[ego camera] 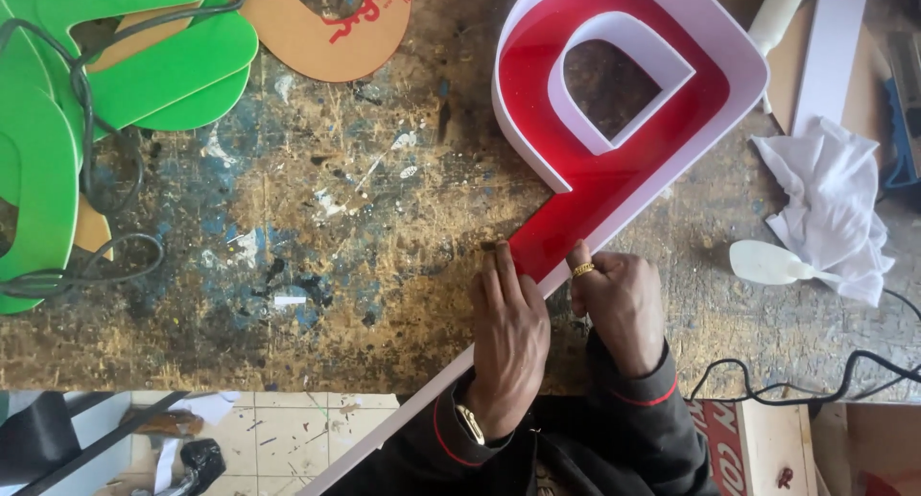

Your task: Assembling a 3D sign letter by gluing a plastic border strip to the edge of an acrylic letter 'P'.

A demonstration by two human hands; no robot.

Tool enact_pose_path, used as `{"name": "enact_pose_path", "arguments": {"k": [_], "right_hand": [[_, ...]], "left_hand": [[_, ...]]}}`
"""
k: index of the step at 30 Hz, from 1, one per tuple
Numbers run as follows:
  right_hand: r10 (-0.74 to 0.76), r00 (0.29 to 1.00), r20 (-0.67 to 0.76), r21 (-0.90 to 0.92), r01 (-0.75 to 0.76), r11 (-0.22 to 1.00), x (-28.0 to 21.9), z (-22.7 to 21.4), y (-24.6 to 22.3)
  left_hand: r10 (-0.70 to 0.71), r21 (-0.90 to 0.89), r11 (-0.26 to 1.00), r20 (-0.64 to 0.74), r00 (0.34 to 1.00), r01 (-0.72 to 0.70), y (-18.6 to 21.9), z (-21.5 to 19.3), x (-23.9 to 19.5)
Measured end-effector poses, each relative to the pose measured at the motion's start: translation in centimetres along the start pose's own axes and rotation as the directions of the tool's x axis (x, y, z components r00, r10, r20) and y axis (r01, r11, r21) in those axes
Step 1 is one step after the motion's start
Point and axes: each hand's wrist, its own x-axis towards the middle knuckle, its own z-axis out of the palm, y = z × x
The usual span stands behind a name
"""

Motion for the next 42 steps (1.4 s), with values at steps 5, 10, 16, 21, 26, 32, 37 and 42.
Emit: {"name": "enact_pose_path", "arguments": {"k": [5,10,16,21,26,32,37,42], "right_hand": [[0.027,0.998,0.051,0.029,-0.029,0.999,0.3,-0.7,-0.5],[0.071,0.995,0.074,0.046,-0.074,0.996,0.0,-0.8,-0.7],[-0.016,0.998,0.063,0.101,0.009,0.995,0.0,-0.8,-0.5],[-0.002,0.996,0.091,0.131,-0.010,0.991,0.3,-0.8,-0.1],[-0.021,0.996,0.087,0.106,0.012,0.994,0.3,-0.8,0.0],[-0.033,0.996,0.086,0.112,0.023,0.993,0.2,-0.9,-0.4],[-0.035,0.997,0.076,0.101,0.027,0.995,-0.1,-0.8,-0.4],[-0.085,0.996,0.029,0.091,0.082,0.993,0.0,-0.5,0.0]], "left_hand": [[-0.002,-0.058,0.998,-0.028,1.000,0.000,-0.4,-0.1,0.2],[0.003,-0.222,0.975,0.008,1.000,-0.002,-1.5,0.1,-0.9],[0.058,-0.392,0.919,0.047,0.997,-0.035,-4.1,0.2,-2.6],[0.117,-0.368,0.928,0.146,0.982,-0.055,-6.7,1.4,-5.4],[0.197,-0.385,0.918,0.243,0.950,-0.092,-11.0,0.7,-8.8],[0.079,-0.273,0.962,0.272,0.959,-0.002,-18.1,0.8,-15.9],[0.037,-0.520,0.850,0.221,0.974,0.086,-18.4,-2.2,-18.7],[0.386,-0.817,-0.043,0.517,0.764,0.575,-12.4,-5.1,-17.1]]}}
